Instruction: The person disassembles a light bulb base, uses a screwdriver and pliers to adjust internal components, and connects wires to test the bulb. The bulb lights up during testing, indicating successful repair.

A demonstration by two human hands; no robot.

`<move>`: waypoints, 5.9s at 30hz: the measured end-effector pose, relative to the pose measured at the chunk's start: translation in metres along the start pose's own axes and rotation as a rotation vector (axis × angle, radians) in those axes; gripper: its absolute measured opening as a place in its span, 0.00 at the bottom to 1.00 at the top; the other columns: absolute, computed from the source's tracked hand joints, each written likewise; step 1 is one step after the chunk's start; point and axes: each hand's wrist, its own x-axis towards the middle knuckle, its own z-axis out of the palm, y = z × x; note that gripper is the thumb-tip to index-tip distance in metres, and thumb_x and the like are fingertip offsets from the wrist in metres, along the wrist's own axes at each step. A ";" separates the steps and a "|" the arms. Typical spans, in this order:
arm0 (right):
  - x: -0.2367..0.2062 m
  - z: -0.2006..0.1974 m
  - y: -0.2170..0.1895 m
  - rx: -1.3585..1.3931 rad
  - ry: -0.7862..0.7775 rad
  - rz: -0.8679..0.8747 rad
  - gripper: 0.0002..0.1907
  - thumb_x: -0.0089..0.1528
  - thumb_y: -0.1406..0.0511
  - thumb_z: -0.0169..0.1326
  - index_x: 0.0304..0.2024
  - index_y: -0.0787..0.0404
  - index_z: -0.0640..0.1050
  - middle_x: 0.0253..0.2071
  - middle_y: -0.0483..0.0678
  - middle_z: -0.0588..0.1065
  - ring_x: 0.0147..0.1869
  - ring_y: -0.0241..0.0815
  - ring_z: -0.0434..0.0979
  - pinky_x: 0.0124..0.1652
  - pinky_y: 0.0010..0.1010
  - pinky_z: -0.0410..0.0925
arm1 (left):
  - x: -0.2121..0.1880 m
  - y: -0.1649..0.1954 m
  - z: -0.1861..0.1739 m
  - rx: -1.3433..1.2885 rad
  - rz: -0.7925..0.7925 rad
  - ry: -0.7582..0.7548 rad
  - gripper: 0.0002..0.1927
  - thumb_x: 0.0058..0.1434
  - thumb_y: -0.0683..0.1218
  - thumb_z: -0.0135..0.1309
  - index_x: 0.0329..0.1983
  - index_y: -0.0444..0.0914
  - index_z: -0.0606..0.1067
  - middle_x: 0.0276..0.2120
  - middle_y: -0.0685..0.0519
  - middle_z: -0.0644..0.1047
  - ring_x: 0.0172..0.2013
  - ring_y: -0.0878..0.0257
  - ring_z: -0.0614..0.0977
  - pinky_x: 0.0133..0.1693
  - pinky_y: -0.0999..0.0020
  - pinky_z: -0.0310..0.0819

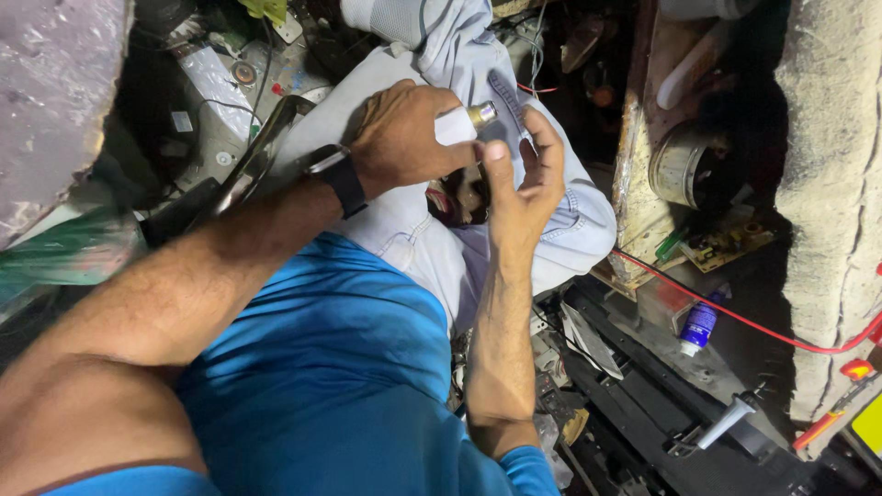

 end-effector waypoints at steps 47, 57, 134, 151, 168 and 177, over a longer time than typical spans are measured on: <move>0.014 0.011 0.021 0.066 -0.071 0.077 0.21 0.69 0.66 0.59 0.62 0.70 0.74 0.65 0.51 0.69 0.70 0.44 0.69 0.68 0.37 0.64 | 0.000 0.008 -0.019 -0.078 -0.180 -0.243 0.25 0.43 0.63 0.67 0.25 0.36 0.81 0.17 0.47 0.77 0.21 0.57 0.78 0.28 0.58 0.70; 0.016 0.010 0.024 0.161 -0.062 0.151 0.26 0.65 0.72 0.62 0.64 0.66 0.69 0.51 0.55 0.80 0.56 0.43 0.78 0.62 0.37 0.67 | 0.002 0.014 -0.022 -0.090 -0.148 -0.234 0.24 0.40 0.63 0.67 0.26 0.38 0.81 0.17 0.47 0.77 0.20 0.56 0.79 0.28 0.58 0.71; 0.043 -0.331 -0.191 -0.747 0.452 -0.003 0.07 0.67 0.69 0.60 0.44 0.69 0.83 0.30 0.44 0.78 0.31 0.29 0.73 0.31 0.21 0.67 | 0.044 0.205 0.055 -0.266 0.919 -0.209 0.22 0.75 0.56 0.54 0.56 0.32 0.70 0.43 0.42 0.79 0.44 0.44 0.82 0.45 0.54 0.74; 0.090 -0.384 -0.206 -0.015 0.271 -0.044 0.15 0.70 0.70 0.58 0.57 0.73 0.78 0.38 0.52 0.77 0.36 0.38 0.76 0.36 0.27 0.67 | 0.039 0.182 0.017 -0.181 0.842 -0.087 0.24 0.72 0.55 0.53 0.59 0.32 0.69 0.46 0.42 0.78 0.47 0.43 0.79 0.48 0.51 0.68; 0.070 -0.180 -0.191 0.728 0.354 -0.351 0.12 0.69 0.71 0.62 0.50 0.63 0.72 0.40 0.52 0.77 0.42 0.44 0.80 0.42 0.31 0.75 | 0.062 0.176 0.001 -0.216 0.721 0.189 0.23 0.55 0.56 0.71 0.43 0.36 0.81 0.33 0.47 0.83 0.31 0.52 0.85 0.35 0.62 0.78; 0.091 -0.142 -0.186 0.550 0.423 -0.514 0.16 0.65 0.70 0.63 0.51 0.65 0.72 0.37 0.54 0.76 0.35 0.47 0.79 0.38 0.36 0.75 | 0.073 0.174 0.001 -0.147 0.792 0.339 0.24 0.57 0.55 0.71 0.46 0.34 0.79 0.38 0.45 0.83 0.36 0.52 0.86 0.38 0.62 0.80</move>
